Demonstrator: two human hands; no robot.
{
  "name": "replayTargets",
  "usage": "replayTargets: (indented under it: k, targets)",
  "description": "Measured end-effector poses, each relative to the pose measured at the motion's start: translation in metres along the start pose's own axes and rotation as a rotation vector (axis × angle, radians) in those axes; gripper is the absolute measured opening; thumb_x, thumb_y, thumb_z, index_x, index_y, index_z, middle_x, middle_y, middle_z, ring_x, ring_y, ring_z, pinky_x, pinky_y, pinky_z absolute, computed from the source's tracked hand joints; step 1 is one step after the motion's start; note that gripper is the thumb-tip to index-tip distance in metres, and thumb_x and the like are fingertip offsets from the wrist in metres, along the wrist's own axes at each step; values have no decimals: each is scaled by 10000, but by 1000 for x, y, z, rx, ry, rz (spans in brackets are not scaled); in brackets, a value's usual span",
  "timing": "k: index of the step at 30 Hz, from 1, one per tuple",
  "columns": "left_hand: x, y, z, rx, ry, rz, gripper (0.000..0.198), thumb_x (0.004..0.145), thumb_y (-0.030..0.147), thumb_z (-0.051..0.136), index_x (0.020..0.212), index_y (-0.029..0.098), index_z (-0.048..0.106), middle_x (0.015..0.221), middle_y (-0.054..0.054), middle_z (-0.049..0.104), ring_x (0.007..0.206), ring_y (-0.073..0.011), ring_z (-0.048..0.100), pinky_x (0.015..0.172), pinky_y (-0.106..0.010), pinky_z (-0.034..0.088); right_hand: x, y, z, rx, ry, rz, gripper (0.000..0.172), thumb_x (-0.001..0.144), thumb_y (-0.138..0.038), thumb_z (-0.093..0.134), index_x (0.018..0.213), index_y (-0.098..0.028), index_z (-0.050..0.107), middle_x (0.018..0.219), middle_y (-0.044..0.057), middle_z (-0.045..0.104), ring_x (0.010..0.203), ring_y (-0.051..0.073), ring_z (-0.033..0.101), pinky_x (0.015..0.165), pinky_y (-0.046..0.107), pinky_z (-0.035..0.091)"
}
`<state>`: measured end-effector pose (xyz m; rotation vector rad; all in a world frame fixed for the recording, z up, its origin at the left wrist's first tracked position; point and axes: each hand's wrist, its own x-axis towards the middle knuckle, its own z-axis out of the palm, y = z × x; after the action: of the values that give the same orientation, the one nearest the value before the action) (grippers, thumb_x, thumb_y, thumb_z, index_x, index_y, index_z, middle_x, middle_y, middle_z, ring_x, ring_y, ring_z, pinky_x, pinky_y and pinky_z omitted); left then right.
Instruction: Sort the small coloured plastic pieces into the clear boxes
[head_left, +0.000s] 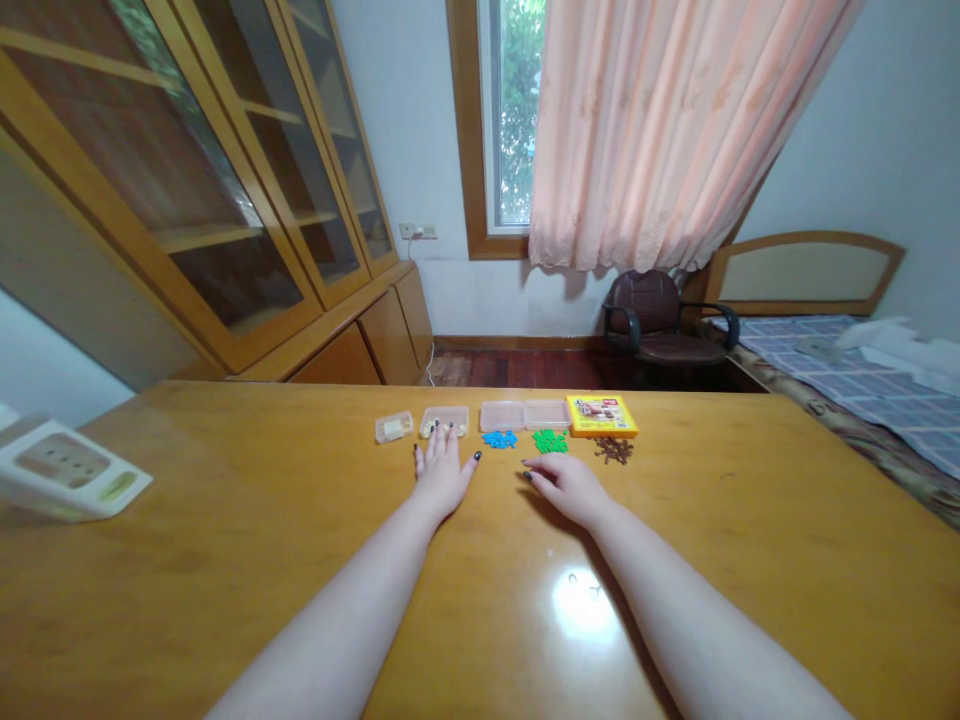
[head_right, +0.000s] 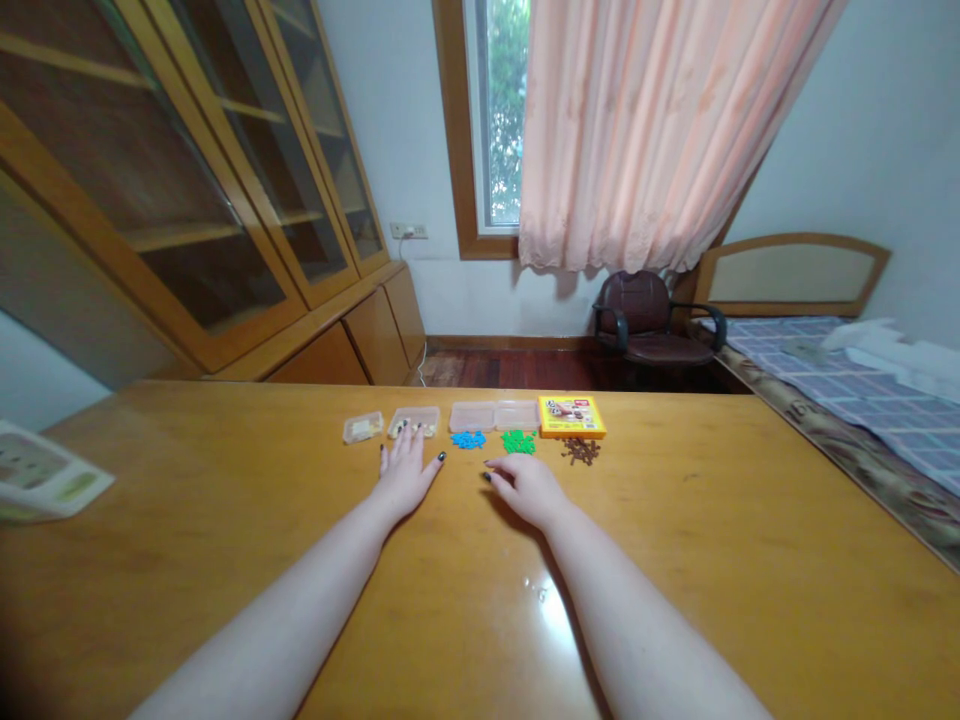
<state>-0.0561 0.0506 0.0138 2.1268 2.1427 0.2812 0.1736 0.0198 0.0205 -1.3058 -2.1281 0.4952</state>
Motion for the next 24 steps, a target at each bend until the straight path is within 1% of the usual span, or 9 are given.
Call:
replayTargets:
  k: [3, 4, 6, 8, 10, 12, 14, 19, 24]
  targets:
    - [-2, 2, 1, -32, 53, -34, 663, 879, 441, 364, 1411, 63, 249, 1497, -200, 162, 1383, -309, 153, 1104, -520, 157, 0, 2, 1, 11, 17, -11, 252, 847, -292, 504, 1006, -215, 684, 949, 68, 699, 860, 196, 628, 779, 319, 482]
    - [-7, 6, 2, -30, 92, -4, 650, 877, 427, 375, 1404, 63, 265, 1495, -202, 172, 1381, -310, 158, 1107, -515, 154, 0, 3, 2, 15, 24, -14, 251, 847, -289, 504, 1007, -215, 683, 953, 67, 699, 864, 194, 628, 784, 319, 481]
    - [-22, 20, 5, -13, 133, 182, 615, 868, 393, 405, 1401, 110, 289, 1504, -162, 175, 1384, -290, 158, 1120, -494, 136, 0, 4, 3, 23, 37, -17, 249, 845, -284, 506, 1007, -214, 681, 952, 64, 699, 865, 192, 629, 792, 319, 482]
    - [-34, 34, 10, 6, 127, 382, 633, 847, 403, 447, 1403, 141, 294, 1506, -138, 186, 1377, -278, 182, 1129, -476, 121, 0, 5, 4, 34, 53, -17, 246, 844, -282, 508, 1005, -212, 680, 945, 63, 701, 860, 191, 630, 797, 319, 485]
    - [-39, 45, 15, 22, 134, 441, 656, 829, 406, 474, 1410, 170, 282, 1509, -127, 183, 1376, -284, 179, 1124, -498, 113, 1, 7, 5, 41, 79, -13, 245, 843, -280, 505, 1003, -212, 678, 946, 65, 701, 861, 191, 631, 801, 323, 489]
    - [-32, 52, 18, 28, 147, 417, 638, 835, 408, 461, 1405, 176, 292, 1508, -137, 175, 1382, -285, 156, 1114, -523, 112, 1, 9, 6, 40, 115, -2, 249, 844, -268, 496, 1006, -210, 675, 967, 69, 698, 882, 194, 631, 815, 332, 491]
    - [-17, 56, 18, 38, 140, 387, 602, 842, 415, 441, 1387, 187, 328, 1503, -140, 192, 1382, -285, 153, 1104, -550, 100, 2, 12, 7, 28, 153, 19, 257, 838, -245, 489, 1017, -205, 668, 986, 72, 695, 900, 197, 631, 824, 341, 492]
    - [17, 65, 17, 60, 148, 293, 662, 829, 474, 437, 1412, 202, 281, 1518, -128, 142, 1389, -298, 107, 1098, -560, 78, 2, 14, 8, 22, 206, 47, 269, 836, -227, 468, 1018, -191, 663, 985, 73, 695, 895, 199, 633, 819, 345, 499]
    - [19, 66, 18, 77, 48, 295, 663, 827, 520, 402, 1410, 230, 279, 1495, -98, 239, 1382, -287, 135, 1083, -589, 89, 2, 12, 7, 26, 204, 52, 274, 835, -232, 465, 1025, -191, 659, 987, 71, 693, 890, 200, 632, 817, 346, 498]
